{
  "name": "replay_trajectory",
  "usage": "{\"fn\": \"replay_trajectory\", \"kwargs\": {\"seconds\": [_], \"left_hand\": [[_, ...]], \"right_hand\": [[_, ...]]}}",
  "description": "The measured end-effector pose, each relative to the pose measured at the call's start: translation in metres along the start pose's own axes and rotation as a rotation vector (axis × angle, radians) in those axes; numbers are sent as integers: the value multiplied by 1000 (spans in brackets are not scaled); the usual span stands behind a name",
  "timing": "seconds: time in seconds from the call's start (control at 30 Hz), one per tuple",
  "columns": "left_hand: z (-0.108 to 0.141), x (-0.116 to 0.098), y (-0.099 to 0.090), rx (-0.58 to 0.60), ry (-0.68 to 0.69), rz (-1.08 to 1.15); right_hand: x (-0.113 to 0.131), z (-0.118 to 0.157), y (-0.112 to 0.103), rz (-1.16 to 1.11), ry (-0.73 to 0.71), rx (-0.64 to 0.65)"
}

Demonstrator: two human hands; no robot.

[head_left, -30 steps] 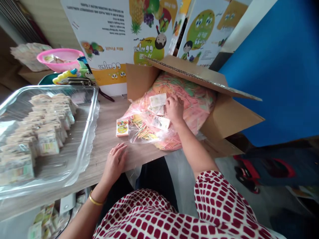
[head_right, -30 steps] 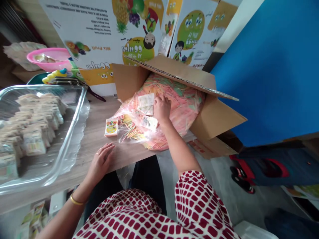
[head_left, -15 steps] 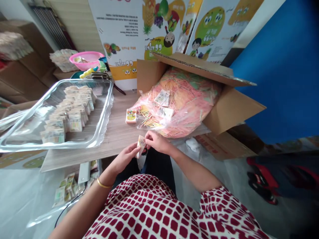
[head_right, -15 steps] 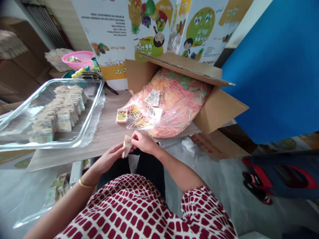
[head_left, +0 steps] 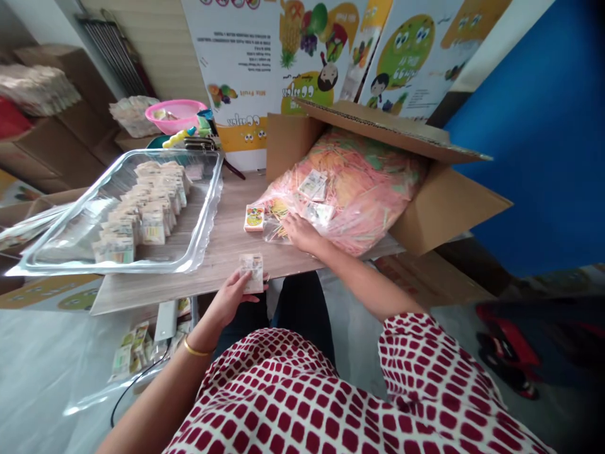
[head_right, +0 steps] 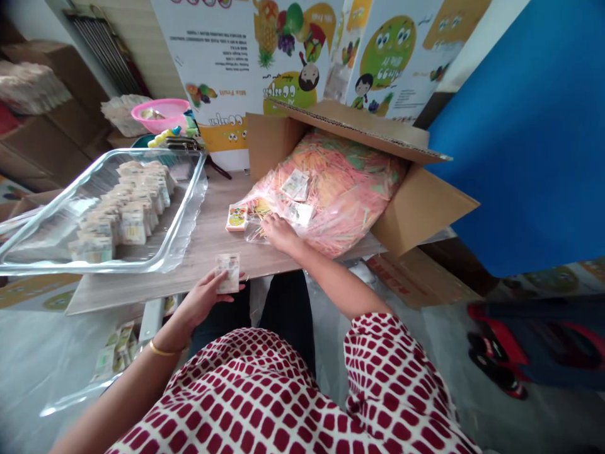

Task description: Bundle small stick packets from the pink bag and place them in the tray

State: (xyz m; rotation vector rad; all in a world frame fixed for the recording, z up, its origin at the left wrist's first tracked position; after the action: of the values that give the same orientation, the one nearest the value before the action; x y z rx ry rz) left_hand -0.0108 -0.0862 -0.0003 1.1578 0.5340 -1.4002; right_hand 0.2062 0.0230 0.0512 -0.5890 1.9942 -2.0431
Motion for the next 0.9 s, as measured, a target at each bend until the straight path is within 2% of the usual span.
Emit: {"fn": "replay_trajectory", "kwargs": {"seconds": [0.1, 0.2, 0.4, 0.63, 0.7, 0.8, 0.9], "left_hand": [[-14, -10, -6, -56, 41, 30], [-34, -23, -9, -107, 65, 68], [-78, -48, -15, -125, 134, 77], [-107, -45, -9, -86, 98, 172], [-109, -44, -8, -94, 98, 188], [-109, -42, -11, -100, 76, 184], [-105, -37, -18, -98, 32, 185]], "right_hand": [[-4, -23, 17, 101, -57, 101], [0, -37, 25, 110, -49, 145], [-8, -51, 23, 77, 45, 98], [-19, -54, 29, 14, 76, 85], [-24, -57, 26, -75, 132, 103], [-41, -60, 13, -209, 332, 59], [-45, -56, 0, -222, 449, 29]]}}
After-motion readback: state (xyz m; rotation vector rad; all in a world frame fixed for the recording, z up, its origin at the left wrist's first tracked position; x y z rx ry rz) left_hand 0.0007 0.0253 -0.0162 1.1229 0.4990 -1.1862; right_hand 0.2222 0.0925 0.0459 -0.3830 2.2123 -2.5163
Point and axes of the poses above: each hand's wrist, its own z-axis away from the middle knuckle, its own y-axis out of the palm, x = y × z, the point moved 5 cm from there along -z, towards the middle knuckle, and after that the axes turned 3 degrees about x, right-handed, at the moved point
